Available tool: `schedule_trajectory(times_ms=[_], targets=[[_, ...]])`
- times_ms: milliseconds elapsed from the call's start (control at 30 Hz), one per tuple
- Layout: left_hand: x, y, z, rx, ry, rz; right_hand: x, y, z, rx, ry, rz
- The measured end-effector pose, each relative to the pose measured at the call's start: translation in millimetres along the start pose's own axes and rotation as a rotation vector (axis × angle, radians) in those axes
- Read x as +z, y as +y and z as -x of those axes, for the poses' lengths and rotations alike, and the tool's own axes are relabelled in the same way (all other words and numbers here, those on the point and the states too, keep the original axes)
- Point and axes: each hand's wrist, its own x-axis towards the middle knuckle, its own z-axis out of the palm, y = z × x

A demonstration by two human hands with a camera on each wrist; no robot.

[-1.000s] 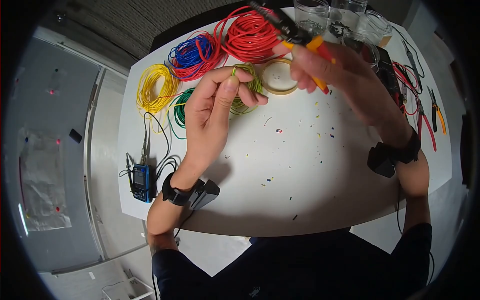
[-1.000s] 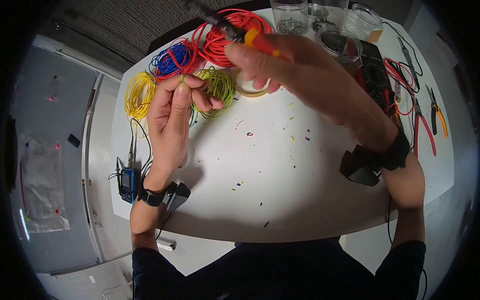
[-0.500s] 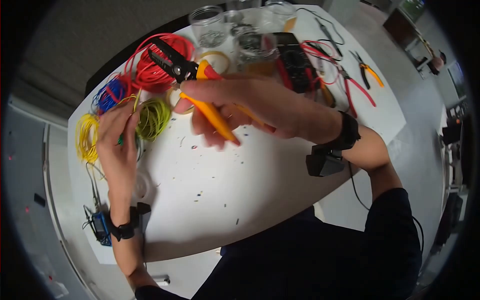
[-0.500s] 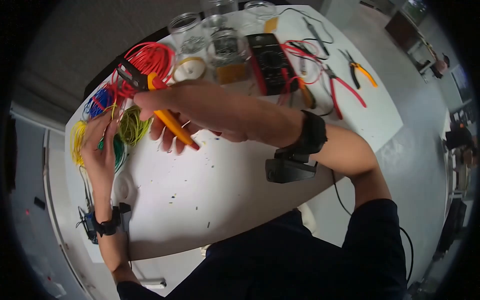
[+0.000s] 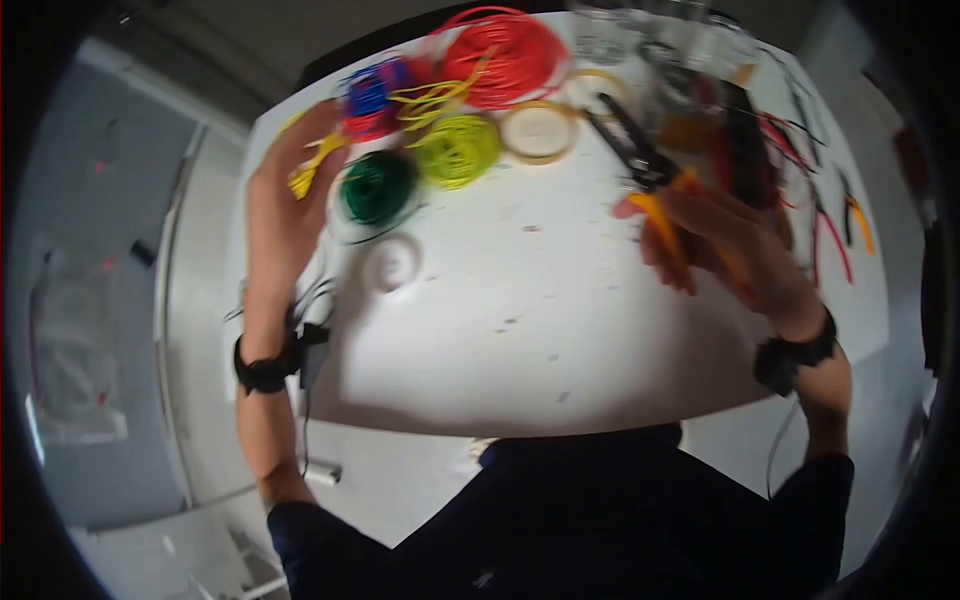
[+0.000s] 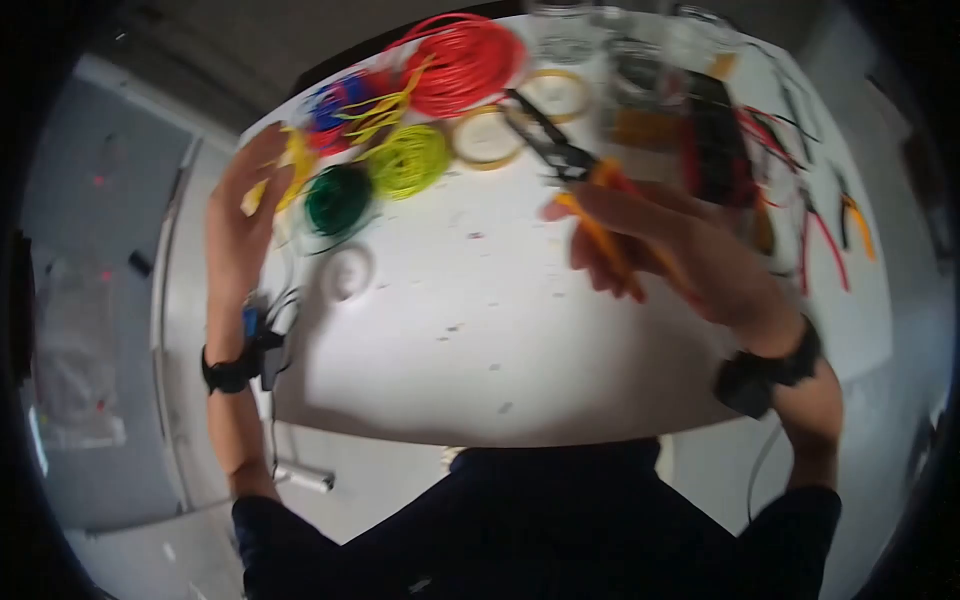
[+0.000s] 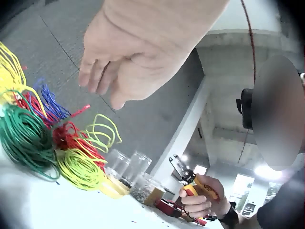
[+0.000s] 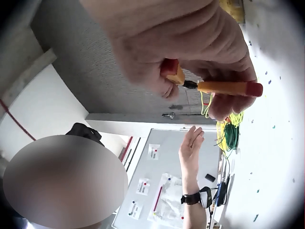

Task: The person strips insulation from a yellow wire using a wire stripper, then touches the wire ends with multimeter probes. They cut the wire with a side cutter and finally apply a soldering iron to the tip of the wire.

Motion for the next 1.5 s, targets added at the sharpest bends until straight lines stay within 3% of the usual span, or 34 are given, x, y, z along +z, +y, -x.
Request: schedule_trajectory(times_ms=[167,300,533,667,767,833,867,933,1133,1200,1267,1333,1367,1433,1500], targets=[[-8.2,-24.4,16.7,-0.086,-0.225,-0.165,-1.3,10.0,-10.5,0.005,-0.069,-0.147],[8.9,-29.4,20.1,0.017,-0.263,-0.199,-5.7,11.6,-11.0,0.028,-0.081,-0.1],[13.6,-47.0,22.1,0.008,-0.225,-0.238,-7.1,10.5,-2.2,0.053,-0.071,-0.071],[5.2,-30.0,21.9,-0.021,-0.143,-0.245,-5.7,13.8,-3.3,0.06,-0.057,-0.047],[6.1,-15.4,26.7,-0.092,-0.011,-0.137,-2.3,22.1,-8.8,-0.079,-0.02,0.003],[9.3,-9.4,30.9,-0.124,0.032,0.026,-0.9,21.3,-14.3,-0.181,-0.056,0.184],[16.9,-3.3,31.4,-0.118,0.137,0.18,2.1,18.0,-15.9,-0.182,-0.055,0.184],[21.9,-1.2,33.9,-0.112,0.158,0.196,11.0,8.0,-18.2,-0.232,-0.018,0.399],[25.8,-3.9,39.6,-0.136,0.213,0.259,36.5,6.2,-40.6,-0.38,0.084,0.432],[32.3,-11.5,38.6,-0.161,0.077,0.262,40.9,-2.3,-51.4,-0.275,0.07,0.498],[33.1,-15.3,40.3,-0.183,0.088,0.325,53.4,-7.9,-57.9,-0.191,0.053,0.572],[32.1,-16.5,43.4,-0.206,0.112,0.386,68.6,-2.6,-69.1,-0.427,0.133,0.692],[31.6,-16.4,44.2,-0.213,0.141,0.421,74.2,1.3,-75.5,-0.426,0.127,0.697],[30.6,-15.6,46.3,-0.229,0.18,0.453,84.9,7.6,-89.1,-0.707,0.141,0.791],[30.3,-12.8,48.0,-0.241,0.187,0.574,95.4,8.2,-98.1,-0.732,0.112,0.835]])
